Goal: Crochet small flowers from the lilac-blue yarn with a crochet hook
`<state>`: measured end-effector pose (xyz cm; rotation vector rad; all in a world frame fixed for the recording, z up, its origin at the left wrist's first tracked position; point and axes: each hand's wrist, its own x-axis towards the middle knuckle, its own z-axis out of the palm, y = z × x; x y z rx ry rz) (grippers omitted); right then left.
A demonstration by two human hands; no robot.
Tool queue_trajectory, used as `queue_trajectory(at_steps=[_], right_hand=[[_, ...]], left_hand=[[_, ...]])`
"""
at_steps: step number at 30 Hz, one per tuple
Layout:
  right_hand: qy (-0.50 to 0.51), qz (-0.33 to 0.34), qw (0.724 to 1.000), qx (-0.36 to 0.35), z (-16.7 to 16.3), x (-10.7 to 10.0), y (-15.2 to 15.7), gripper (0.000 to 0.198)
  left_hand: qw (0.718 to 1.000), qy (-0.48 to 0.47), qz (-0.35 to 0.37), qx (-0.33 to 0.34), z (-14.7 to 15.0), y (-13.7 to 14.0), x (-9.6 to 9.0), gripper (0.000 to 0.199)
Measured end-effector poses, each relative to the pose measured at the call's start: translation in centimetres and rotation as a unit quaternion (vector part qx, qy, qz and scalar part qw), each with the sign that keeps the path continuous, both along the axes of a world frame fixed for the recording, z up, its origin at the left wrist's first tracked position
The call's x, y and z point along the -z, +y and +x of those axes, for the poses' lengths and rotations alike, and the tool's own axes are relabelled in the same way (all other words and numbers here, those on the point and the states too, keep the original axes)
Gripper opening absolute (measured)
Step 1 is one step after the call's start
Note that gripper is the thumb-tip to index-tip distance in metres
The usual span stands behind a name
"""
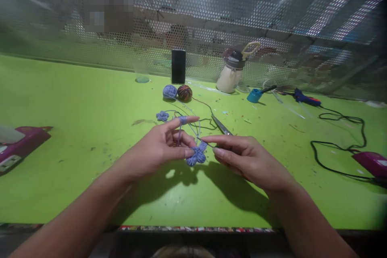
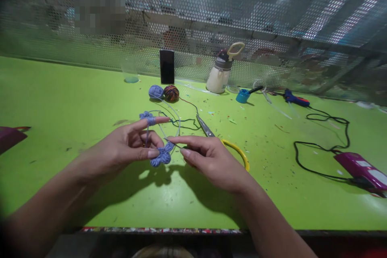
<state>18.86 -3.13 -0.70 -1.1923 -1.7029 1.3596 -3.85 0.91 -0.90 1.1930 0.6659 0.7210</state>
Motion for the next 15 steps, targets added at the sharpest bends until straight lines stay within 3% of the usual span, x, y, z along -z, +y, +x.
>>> queue_trajectory(at_steps=[15], right_hand=[[0.009,-0.004,1.000,0.000,0.26,-0.14,-0.14,0.034]], left_hand=[[0.999,0.028,0.018,-0.036,0.24,-0.18,-0.41,0.068]])
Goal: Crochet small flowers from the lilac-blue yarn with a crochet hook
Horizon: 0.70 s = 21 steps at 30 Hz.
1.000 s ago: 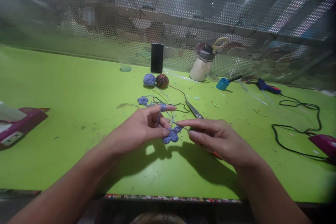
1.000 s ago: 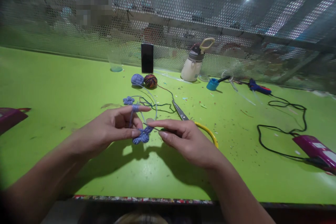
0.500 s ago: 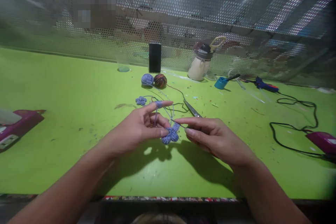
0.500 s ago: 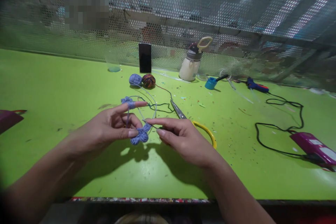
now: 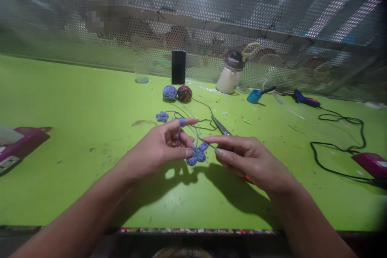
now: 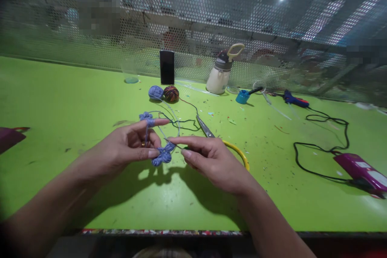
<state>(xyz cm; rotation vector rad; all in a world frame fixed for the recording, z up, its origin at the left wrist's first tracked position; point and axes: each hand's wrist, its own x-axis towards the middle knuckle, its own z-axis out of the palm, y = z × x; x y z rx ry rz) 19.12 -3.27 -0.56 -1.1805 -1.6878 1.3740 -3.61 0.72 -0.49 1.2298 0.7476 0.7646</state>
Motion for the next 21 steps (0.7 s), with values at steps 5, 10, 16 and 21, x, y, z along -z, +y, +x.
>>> queue_trajectory(at_steps=[5,10,16,21], right_hand=[[-0.008,0.008,1.000,-0.009,0.03,-0.01,-0.25,0.034],[-0.023,0.015,1.000,-0.013,0.02,-0.11,-0.12,0.035],[-0.027,0.014,0.999,-0.012,0.05,0.05,-0.07,0.036],[-0.026,0.006,1.000,-0.014,-0.02,-0.10,-0.13,0.036]], left_hand=[[1.000,-0.003,-0.004,-0.006,0.06,-0.04,0.07,0.064],[0.999,-0.005,-0.025,-0.020,0.12,-0.26,-0.18,0.063],[0.999,-0.006,-0.044,-0.031,0.23,-0.55,-0.67,0.058],[0.998,-0.022,-0.050,-0.022,0.20,-0.47,-0.40,0.059]])
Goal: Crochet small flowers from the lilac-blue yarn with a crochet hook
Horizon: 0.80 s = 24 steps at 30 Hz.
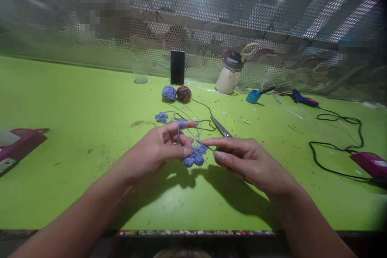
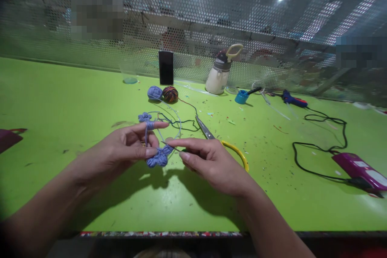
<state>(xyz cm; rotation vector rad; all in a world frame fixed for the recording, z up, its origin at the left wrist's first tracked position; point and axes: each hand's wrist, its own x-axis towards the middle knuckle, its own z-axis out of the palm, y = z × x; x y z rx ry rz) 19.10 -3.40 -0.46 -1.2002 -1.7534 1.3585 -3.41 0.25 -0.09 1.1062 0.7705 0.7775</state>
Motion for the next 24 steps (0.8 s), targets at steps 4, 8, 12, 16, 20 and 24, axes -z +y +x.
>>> queue_trajectory(at_steps=[4,8,12,16,20,24], right_hand=[[0.010,-0.002,1.000,0.002,-0.05,-0.10,-0.07,0.035],[0.016,-0.008,1.000,0.008,-0.15,-0.13,-0.01,0.035],[0.018,-0.004,1.000,0.008,-0.13,-0.15,0.06,0.035],[0.019,-0.004,1.000,0.005,-0.06,-0.04,0.05,0.035],[0.023,-0.002,1.000,0.008,-0.09,0.06,0.08,0.035],[0.017,-0.003,1.000,0.010,-0.10,0.00,0.05,0.035]], left_hand=[[1.000,-0.009,-0.005,0.013,-0.05,0.09,0.19,0.062],[1.000,-0.004,0.002,0.024,-0.11,0.14,0.27,0.062],[1.000,0.002,0.015,0.013,-0.13,0.14,0.28,0.059],[0.999,0.012,0.014,0.026,-0.17,0.26,0.28,0.062],[0.999,0.004,0.011,0.035,-0.24,0.33,0.45,0.066],[0.999,0.005,0.008,0.042,-0.26,0.31,0.65,0.070]])
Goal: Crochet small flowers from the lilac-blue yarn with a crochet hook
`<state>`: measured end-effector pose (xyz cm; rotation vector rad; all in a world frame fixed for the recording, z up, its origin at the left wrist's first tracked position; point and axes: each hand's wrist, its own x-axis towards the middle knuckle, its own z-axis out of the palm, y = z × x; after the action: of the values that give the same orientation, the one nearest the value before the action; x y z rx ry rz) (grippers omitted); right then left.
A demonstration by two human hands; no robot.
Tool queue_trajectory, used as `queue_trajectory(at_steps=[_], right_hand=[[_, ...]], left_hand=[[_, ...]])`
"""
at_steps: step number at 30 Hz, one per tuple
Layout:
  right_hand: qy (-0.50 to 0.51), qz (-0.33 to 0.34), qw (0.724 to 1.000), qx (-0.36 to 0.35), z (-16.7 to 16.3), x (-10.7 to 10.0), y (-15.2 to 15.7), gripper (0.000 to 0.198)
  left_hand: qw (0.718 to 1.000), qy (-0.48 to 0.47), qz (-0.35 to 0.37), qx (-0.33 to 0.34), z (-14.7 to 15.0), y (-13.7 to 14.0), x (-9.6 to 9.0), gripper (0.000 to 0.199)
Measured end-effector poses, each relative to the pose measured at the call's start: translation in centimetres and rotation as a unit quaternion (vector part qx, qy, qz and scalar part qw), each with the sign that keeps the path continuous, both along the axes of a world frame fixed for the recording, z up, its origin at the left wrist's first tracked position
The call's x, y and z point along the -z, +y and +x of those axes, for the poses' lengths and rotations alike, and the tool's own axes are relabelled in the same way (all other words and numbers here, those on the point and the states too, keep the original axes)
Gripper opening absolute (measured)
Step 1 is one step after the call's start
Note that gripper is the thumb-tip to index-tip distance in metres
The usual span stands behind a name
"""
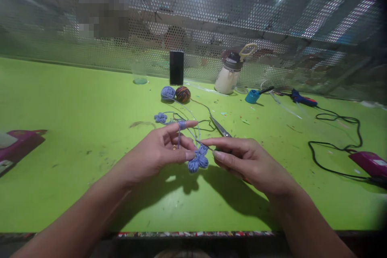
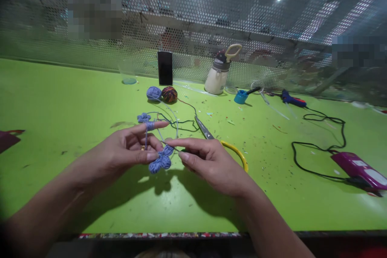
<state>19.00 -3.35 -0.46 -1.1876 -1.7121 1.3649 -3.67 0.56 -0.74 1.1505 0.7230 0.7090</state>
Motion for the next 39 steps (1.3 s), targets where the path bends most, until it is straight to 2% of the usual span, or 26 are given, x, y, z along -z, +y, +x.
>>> queue_trajectory(at_steps=[17,23,29,34,39], right_hand=[[0.000,0.007,1.000,-0.001,-0.1,-0.2,-0.2,0.032],[-0.006,0.027,1.000,0.002,-0.1,-0.3,-0.2,0.032],[-0.065,0.095,0.993,-0.010,0.3,-0.7,-0.3,0.034],[-0.151,0.192,0.967,-0.068,1.2,-1.3,-0.5,0.042],[-0.202,0.238,0.945,-0.100,1.5,-1.6,-0.7,0.051]], left_hand=[[0.999,0.012,0.041,-0.012,-0.1,0.0,0.0,0.061],[0.999,0.027,0.034,-0.017,0.0,0.0,-0.3,0.059],[0.998,0.034,0.053,-0.027,0.2,-0.5,-0.4,0.051],[0.997,0.049,0.054,-0.014,0.3,-0.5,-0.4,0.047],[0.996,0.066,0.057,-0.002,0.5,-0.5,-0.3,0.046]])
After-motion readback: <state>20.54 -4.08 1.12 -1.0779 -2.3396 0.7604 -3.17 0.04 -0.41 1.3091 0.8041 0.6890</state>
